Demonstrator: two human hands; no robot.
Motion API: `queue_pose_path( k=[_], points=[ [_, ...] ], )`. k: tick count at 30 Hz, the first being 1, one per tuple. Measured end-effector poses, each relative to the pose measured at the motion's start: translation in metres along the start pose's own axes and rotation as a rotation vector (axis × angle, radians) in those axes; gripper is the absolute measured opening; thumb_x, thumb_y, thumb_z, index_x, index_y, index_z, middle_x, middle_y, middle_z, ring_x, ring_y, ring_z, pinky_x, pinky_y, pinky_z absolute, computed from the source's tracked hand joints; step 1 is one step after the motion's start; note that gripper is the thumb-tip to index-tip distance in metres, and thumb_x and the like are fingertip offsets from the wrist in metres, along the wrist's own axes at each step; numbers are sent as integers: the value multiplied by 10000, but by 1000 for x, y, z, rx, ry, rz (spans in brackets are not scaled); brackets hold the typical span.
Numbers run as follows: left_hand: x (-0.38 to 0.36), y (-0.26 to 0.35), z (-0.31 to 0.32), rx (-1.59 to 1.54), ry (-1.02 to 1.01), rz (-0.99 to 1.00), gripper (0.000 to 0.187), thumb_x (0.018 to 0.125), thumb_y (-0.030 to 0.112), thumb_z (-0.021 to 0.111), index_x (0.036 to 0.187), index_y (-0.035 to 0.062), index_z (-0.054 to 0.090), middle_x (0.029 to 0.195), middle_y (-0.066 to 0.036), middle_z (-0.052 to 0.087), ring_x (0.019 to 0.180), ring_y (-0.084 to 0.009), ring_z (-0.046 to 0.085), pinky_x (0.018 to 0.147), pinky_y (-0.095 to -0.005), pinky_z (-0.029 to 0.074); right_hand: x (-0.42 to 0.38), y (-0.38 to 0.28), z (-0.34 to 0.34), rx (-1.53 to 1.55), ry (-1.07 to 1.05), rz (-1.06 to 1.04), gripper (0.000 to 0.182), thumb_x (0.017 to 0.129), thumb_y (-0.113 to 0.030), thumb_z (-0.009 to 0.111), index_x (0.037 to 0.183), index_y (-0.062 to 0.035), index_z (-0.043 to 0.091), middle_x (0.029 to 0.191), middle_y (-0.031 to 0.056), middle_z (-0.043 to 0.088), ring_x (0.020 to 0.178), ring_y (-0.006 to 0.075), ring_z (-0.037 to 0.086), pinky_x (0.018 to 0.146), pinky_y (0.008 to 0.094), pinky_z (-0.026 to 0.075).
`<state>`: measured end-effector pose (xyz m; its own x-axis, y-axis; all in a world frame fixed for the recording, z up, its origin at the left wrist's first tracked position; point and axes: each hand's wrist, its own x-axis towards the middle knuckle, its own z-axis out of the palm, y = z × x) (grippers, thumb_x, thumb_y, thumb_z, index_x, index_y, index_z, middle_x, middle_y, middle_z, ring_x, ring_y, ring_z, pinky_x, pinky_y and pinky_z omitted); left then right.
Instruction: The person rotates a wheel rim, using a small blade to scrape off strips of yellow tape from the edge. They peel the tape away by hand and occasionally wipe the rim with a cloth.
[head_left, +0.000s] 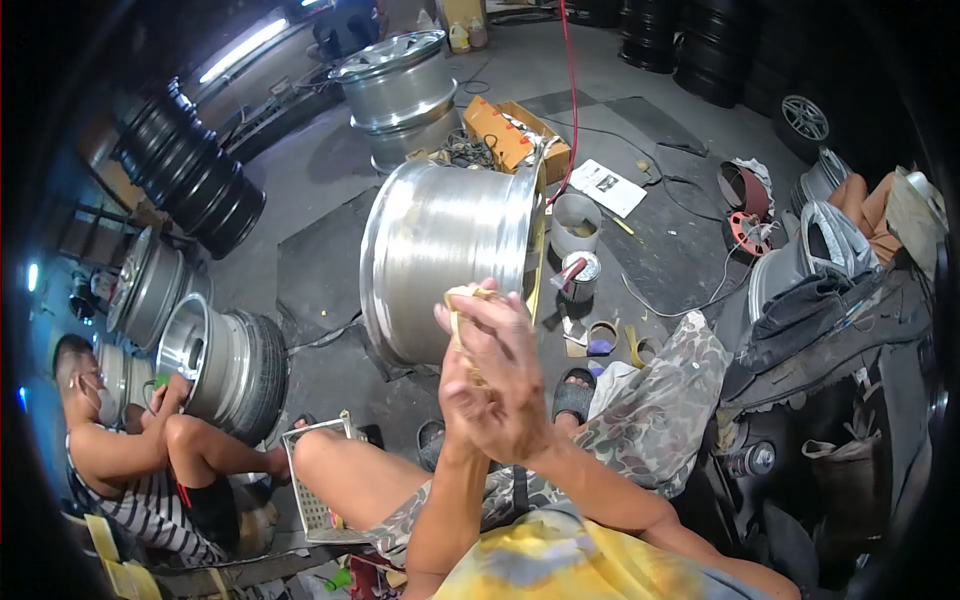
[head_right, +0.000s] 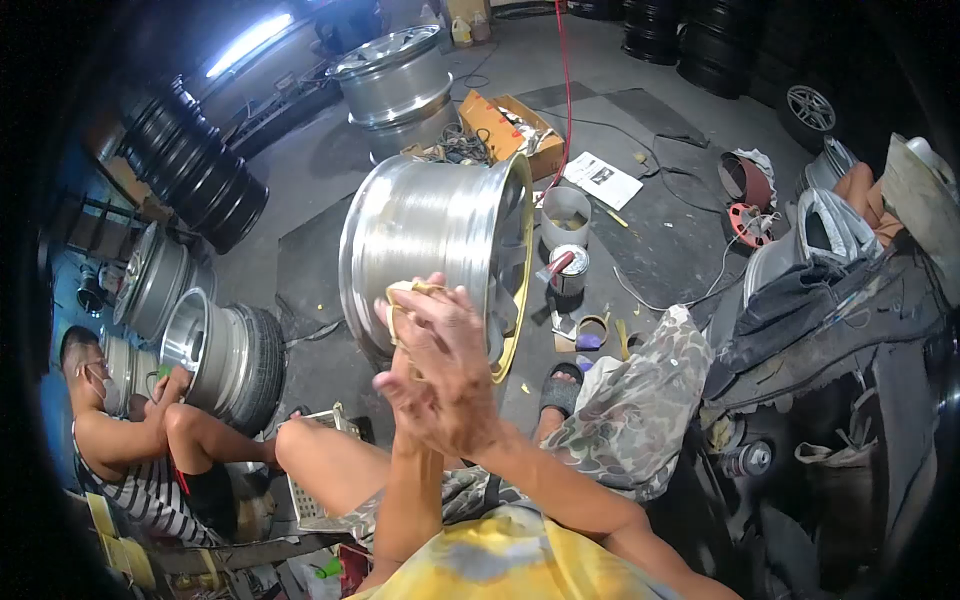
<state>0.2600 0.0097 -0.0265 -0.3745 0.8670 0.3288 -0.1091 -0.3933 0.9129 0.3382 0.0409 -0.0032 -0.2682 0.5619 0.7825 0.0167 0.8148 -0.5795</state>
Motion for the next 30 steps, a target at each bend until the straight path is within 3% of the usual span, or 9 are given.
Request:
queue_pose_path(
  k=[4,7,9,12,14,18,21,27,30],
  points=[
    [1,15,-3,-604,62,-371,686,1160,488,336,1646,6,294,1596,-137,447,1456,-255,445,1223,-393,332,-1,8,7,7,-62,9,738,1062,-572,507,1439,60,572,1448,228,537,1427,425,460,1222,567,299],
    [-17,18,7,-569,-23,-421,748,1155,565,279,1655,8,290,1675,-135,388,1545,-267,372,1277,-402,270,9,50,-2,-155,-5,-45,708,1087,-545,475,1458,54,549,1452,211,518,1392,425,470,1201,558,315],
    [-23,9,13,-288,-148,-297,801,1150,576,296,1657,-43,249,1723,-159,281,1567,-279,339,1285,-434,247,14,71,-17,-246,-4,130,575,1098,-480,483,1363,9,634,1276,207,586,1262,412,528,1114,542,374],
    [-29,11,11,-237,-133,-334,653,1156,382,473,1624,-53,338,1668,-193,384,1510,-288,434,1246,-439,343,3,87,-41,-142,-125,196,387,1070,-376,584,1142,-22,724,926,167,591,966,363,610,850,488,479],
    [-28,5,0,-278,-119,-376,448,1094,159,637,1480,-56,566,1485,-157,596,1313,-185,598,1135,-347,483,-3,64,-48,-124,-136,171,365,1064,-348,604,1161,-16,719,937,172,597,926,360,617,811,475,495],
    [-11,15,-3,-170,34,-308,127,1010,55,741,1093,-40,752,1100,-81,758,980,-117,703,894,-280,580,-30,34,-57,-46,-110,110,292,993,-205,726,1208,-9,711,1001,174,622,871,346,639,773,450,529],
    [-7,9,2,-15,-20,-216,104,1001,73,761,1046,-21,760,1012,-47,756,914,-92,693,818,-247,558,-36,32,-73,-18,-97,179,251,920,-119,804,1130,1,738,1039,157,591,897,324,622,797,418,528],
    [21,7,4,252,105,-116,191,995,155,791,884,25,705,789,53,621,726,-17,525,650,-208,419,-24,85,-135,-580,64,264,202,918,-189,807,994,-8,761,958,134,557,914,307,578,829,407,480],
    [56,3,5,567,-48,85,230,969,203,804,930,-5,713,713,3,643,642,-49,535,589,-250,439,-39,152,-159,-576,-232,389,205,897,-202,813,974,-17,766,948,133,589,911,327,588,833,452,477]
  ],
)
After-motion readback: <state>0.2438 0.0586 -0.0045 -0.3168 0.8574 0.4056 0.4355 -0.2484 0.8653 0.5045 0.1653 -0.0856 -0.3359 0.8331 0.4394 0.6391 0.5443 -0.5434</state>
